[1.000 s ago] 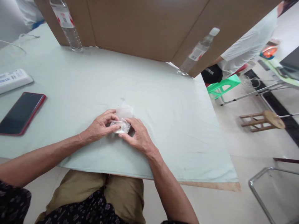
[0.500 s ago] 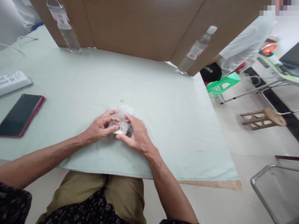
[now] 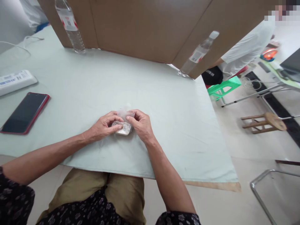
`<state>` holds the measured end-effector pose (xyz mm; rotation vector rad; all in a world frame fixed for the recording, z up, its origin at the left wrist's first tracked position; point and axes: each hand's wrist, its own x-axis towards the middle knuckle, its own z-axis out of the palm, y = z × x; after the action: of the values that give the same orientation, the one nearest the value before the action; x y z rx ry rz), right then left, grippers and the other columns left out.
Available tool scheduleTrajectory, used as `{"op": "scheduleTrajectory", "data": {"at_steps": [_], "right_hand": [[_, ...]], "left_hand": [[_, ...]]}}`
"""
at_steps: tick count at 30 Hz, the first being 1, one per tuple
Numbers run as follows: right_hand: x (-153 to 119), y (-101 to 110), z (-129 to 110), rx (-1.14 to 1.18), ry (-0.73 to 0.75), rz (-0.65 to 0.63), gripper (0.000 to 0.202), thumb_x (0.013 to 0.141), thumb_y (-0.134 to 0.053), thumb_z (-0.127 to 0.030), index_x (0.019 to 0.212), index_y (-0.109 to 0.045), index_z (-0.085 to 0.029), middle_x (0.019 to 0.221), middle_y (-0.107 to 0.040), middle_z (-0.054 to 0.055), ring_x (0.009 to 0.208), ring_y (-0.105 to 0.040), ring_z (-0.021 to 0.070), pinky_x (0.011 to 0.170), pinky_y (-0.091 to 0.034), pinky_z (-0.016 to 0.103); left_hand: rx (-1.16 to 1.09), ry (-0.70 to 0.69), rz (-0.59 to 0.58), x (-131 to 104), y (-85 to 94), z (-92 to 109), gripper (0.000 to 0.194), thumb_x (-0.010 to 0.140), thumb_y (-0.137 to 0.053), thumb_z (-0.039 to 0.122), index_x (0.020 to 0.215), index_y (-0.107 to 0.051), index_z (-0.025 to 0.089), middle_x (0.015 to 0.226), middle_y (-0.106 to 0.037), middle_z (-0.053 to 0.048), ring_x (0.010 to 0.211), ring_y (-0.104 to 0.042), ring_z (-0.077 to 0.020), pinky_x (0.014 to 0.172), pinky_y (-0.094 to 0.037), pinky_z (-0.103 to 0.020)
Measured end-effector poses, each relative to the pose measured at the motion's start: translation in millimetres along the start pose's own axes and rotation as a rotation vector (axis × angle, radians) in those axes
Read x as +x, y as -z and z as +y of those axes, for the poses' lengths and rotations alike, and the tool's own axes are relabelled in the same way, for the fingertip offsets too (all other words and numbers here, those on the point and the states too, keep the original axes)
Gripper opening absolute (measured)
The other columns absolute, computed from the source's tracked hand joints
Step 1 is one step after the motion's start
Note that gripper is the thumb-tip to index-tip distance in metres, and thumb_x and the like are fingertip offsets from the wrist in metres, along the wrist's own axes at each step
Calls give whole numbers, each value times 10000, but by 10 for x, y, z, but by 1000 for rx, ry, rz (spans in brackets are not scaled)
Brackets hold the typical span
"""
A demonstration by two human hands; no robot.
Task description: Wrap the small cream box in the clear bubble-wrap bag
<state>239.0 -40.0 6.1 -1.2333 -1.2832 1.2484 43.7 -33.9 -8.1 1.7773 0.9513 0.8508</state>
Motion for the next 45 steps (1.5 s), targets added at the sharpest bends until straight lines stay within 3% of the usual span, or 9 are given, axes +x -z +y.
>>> {"op": "scheduleTrajectory", "data": {"at_steps": [9, 16, 21, 25, 30, 33, 38, 43, 45], "right_hand": [[-140, 48, -53, -90, 52, -63, 218, 771, -743, -420, 824, -717, -211, 718, -635, -13, 670, -553, 138, 651, -461, 291], [-167, 68, -85, -219, 196, -102, 180, 835, -698, -400, 812, -732, -225, 848, -714, 16, 789, -624, 169, 752, -494, 329], [-199, 168, -172, -351, 294, -245, 209, 837, -732, -414, 959, -712, -246, 1075, -722, 50, 1016, -661, 217, 894, -527, 378], [-244, 172, -159, -563, 395, -338, 504, 797, -776, -379, 1259, -599, -280, 1284, -651, 86, 1192, -614, 270, 1036, -495, 469], [-265, 55, -22, -689, 481, -243, 703, 809, -696, -218, 1462, -438, -244, 1327, -638, 124, 1233, -597, 289, 1053, -496, 493], [-246, 35, 36, -579, 342, -176, 800, 772, -762, -299, 1490, -414, -236, 1274, -668, 117, 1150, -648, 280, 1014, -525, 474], [-195, 57, 85, -277, -18, -174, 951, 717, -819, -485, 1513, -382, -203, 1062, -725, 85, 886, -708, 239, 762, -590, 387], [-165, 95, 46, -289, -61, -162, 948, 709, -817, -521, 1491, -426, -152, 1070, -731, 112, 908, -693, 244, 803, -569, 396], [-156, 138, 17, -266, -54, -145, 891, 745, -779, -546, 1475, -449, -155, 1112, -723, 122, 919, -690, 239, 817, -562, 395]], "left_hand": [[-48, -40, 24, -13, -38, 7, 202, 823, -653, 276, 1004, -649, 187, 965, -657, -43, 838, -609, -157, 759, -482, -285], [-285, 25, 36, -17, -85, -23, 650, 812, -694, 279, 1397, -416, 226, 957, -580, -2, 798, -594, -125, 743, -483, -271], [-118, 24, 3, 32, -8, -14, 211, 814, -695, 332, 940, -648, 169, 887, -566, -17, 759, -534, -123, 675, -439, -247], [-121, 52, 22, 40, 5, -6, 205, 802, -706, 346, 862, -604, 179, 850, -545, -4, 705, -493, -110, 632, -422, -234], [-181, 51, 26, 51, -8, -1, 252, 797, -710, 378, 825, -562, 177, 966, -603, -42, 808, -566, -134, 735, -476, -268], [-272, 95, -37, 56, 50, 12, 312, 798, -722, 432, 877, -573, 169, 1050, -652, -76, 882, -625, -164, 791, -506, -299], [-347, 182, -246, 47, 173, 49, 443, 743, -801, 403, 1065, -609, 166, 987, -692, -70, 903, -678, -207, 803, -537, -346], [-444, 216, -215, 56, 173, 8, 685, 740, -832, 349, 1331, -543, 158, 1236, -672, -169, 1115, -675, -271, 909, -541, -398], [-490, 249, -218, 58, 164, -3, 804, 751, -832, 332, 1436, -447, 159, 1292, -645, -197, 1068, -701, -263, 877, -548, -381]]}}
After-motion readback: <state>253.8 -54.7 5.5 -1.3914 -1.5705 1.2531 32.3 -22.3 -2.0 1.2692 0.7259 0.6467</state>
